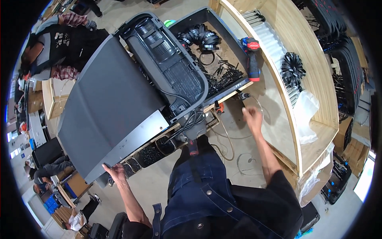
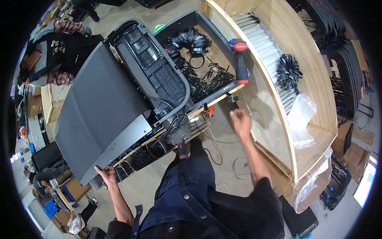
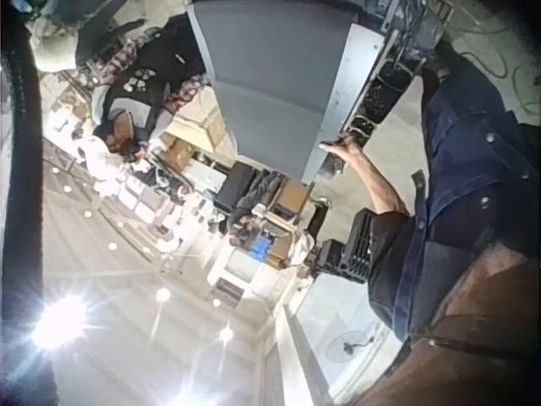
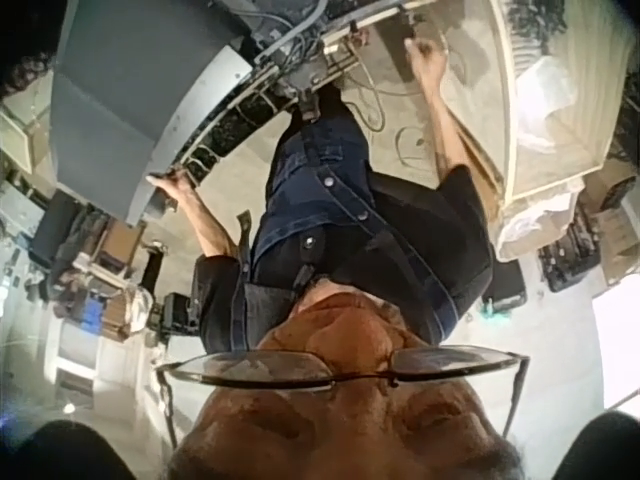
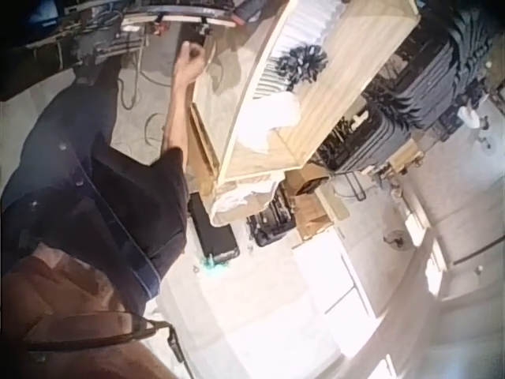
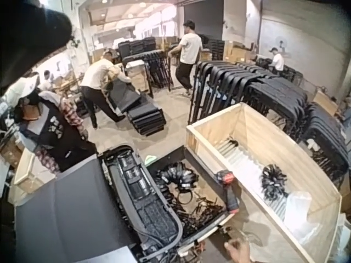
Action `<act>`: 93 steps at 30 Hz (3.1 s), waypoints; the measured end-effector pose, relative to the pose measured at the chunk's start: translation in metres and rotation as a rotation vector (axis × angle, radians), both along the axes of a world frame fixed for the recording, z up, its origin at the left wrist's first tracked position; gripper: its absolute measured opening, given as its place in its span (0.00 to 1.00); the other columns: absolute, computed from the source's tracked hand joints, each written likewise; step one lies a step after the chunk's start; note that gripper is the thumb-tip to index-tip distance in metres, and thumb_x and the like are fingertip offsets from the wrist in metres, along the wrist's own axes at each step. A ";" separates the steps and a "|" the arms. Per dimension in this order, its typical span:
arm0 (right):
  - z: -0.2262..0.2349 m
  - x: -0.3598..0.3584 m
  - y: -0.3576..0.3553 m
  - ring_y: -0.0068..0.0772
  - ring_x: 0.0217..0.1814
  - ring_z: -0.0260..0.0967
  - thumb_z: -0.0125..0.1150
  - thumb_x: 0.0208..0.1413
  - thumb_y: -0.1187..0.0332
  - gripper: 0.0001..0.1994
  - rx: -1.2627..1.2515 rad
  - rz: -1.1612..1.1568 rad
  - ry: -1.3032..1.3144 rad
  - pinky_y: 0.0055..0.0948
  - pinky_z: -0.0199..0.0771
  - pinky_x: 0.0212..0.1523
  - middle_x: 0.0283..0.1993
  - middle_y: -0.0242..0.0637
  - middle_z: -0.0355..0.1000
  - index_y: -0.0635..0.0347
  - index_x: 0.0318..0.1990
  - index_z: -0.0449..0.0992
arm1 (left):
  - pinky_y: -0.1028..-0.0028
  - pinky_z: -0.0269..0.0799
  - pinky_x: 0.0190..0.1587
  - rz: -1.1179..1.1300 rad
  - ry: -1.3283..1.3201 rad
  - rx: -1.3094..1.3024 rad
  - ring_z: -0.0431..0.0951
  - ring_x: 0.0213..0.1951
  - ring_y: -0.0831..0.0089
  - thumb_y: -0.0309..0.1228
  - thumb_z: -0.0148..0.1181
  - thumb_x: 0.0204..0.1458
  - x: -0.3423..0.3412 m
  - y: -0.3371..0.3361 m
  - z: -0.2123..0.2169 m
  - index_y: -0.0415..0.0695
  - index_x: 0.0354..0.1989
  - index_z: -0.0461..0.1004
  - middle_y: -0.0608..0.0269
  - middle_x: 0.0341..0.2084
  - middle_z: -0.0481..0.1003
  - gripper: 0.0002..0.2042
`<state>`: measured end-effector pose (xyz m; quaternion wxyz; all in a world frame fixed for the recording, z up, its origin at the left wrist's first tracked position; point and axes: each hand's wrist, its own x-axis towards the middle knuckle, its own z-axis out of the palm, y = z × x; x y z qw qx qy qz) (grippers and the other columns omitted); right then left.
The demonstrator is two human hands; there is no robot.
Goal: Assembling components of a treadmill, including attaching panels and securing screws using power tools.
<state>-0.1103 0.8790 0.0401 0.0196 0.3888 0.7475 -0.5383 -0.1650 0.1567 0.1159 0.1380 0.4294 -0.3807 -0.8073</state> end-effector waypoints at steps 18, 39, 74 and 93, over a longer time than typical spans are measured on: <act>-0.249 0.004 -0.034 0.31 0.50 0.72 0.78 0.43 0.70 0.34 -0.109 -0.006 0.321 0.29 0.73 0.53 0.51 0.38 0.74 0.70 0.59 0.70 | 0.72 0.76 0.39 -0.785 -0.655 -0.429 0.79 0.36 0.77 0.43 0.62 0.60 0.096 0.124 -0.048 0.44 0.44 0.78 0.67 0.35 0.80 0.15; 0.101 0.097 -0.122 0.49 0.55 0.74 0.62 0.62 0.51 0.20 -0.784 -0.523 0.586 0.52 0.72 0.63 0.51 0.45 0.74 0.56 0.52 0.70 | 0.59 0.75 0.49 -1.163 -0.348 -1.166 0.79 0.47 0.53 0.43 0.76 0.42 0.060 0.063 -0.206 0.48 0.51 0.72 0.54 0.45 0.77 0.28; 0.274 0.107 -0.302 0.36 0.44 0.74 0.72 0.54 0.65 0.34 -0.140 -0.068 0.731 0.42 0.78 0.52 0.41 0.39 0.72 0.65 0.63 0.60 | 0.71 0.76 0.40 -0.789 0.042 0.571 0.75 0.36 0.75 0.37 0.53 0.66 0.099 -0.002 -0.145 0.43 0.46 0.75 0.70 0.33 0.74 0.11; 0.260 0.018 -0.329 0.36 0.42 0.75 0.69 0.47 0.74 0.26 -0.458 0.154 0.687 0.44 0.75 0.55 0.37 0.37 0.74 0.64 0.55 0.68 | 0.75 0.76 0.37 -0.826 0.154 0.095 0.77 0.34 0.76 0.35 0.60 0.63 0.092 0.075 -0.020 0.38 0.49 0.72 0.62 0.33 0.76 0.14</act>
